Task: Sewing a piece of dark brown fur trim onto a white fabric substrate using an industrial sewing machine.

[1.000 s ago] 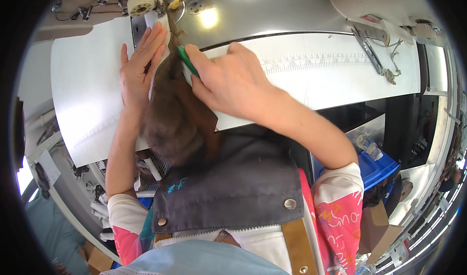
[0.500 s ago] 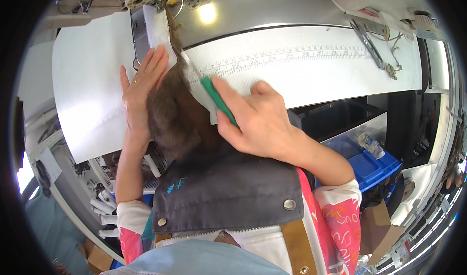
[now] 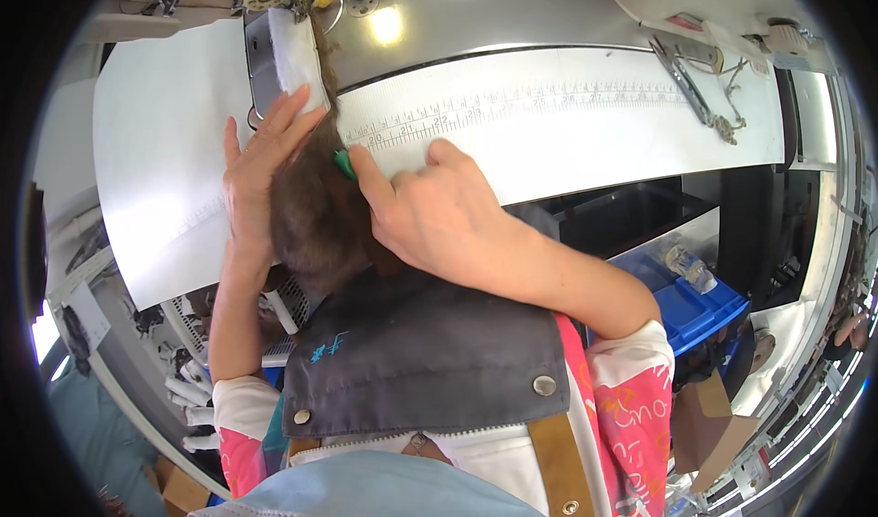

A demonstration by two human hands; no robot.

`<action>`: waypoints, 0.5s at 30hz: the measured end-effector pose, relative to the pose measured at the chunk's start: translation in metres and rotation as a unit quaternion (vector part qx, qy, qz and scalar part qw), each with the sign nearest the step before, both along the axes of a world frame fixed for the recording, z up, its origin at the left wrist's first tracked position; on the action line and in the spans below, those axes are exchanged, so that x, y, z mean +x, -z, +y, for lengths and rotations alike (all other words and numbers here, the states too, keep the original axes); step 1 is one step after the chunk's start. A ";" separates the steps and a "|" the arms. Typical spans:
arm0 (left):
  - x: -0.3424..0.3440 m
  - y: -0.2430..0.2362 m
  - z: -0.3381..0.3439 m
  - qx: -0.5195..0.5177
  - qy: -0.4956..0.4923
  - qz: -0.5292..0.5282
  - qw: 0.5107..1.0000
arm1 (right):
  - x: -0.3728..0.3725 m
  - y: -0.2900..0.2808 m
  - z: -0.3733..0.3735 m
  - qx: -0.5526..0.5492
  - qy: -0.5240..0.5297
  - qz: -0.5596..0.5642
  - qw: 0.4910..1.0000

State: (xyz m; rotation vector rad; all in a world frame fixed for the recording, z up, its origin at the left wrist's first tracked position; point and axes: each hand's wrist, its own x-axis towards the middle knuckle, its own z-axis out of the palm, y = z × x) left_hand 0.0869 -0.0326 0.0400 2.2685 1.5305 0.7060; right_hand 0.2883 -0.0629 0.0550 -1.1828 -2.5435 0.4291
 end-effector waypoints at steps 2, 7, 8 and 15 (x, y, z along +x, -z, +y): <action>-0.002 0.002 0.000 0.005 0.002 0.000 1.000 | 0.000 -0.001 -0.003 0.000 0.004 -0.033 0.999; -0.003 0.003 0.009 0.009 -0.002 -0.013 1.000 | -0.002 -0.001 0.009 -0.004 0.015 -0.021 1.000; -0.003 0.002 0.012 0.009 0.004 -0.011 1.000 | -0.002 -0.001 0.013 -0.003 0.014 -0.021 1.000; -0.004 0.005 0.035 0.006 0.021 -0.037 0.999 | 0.001 0.001 0.045 0.035 -0.013 -0.036 0.999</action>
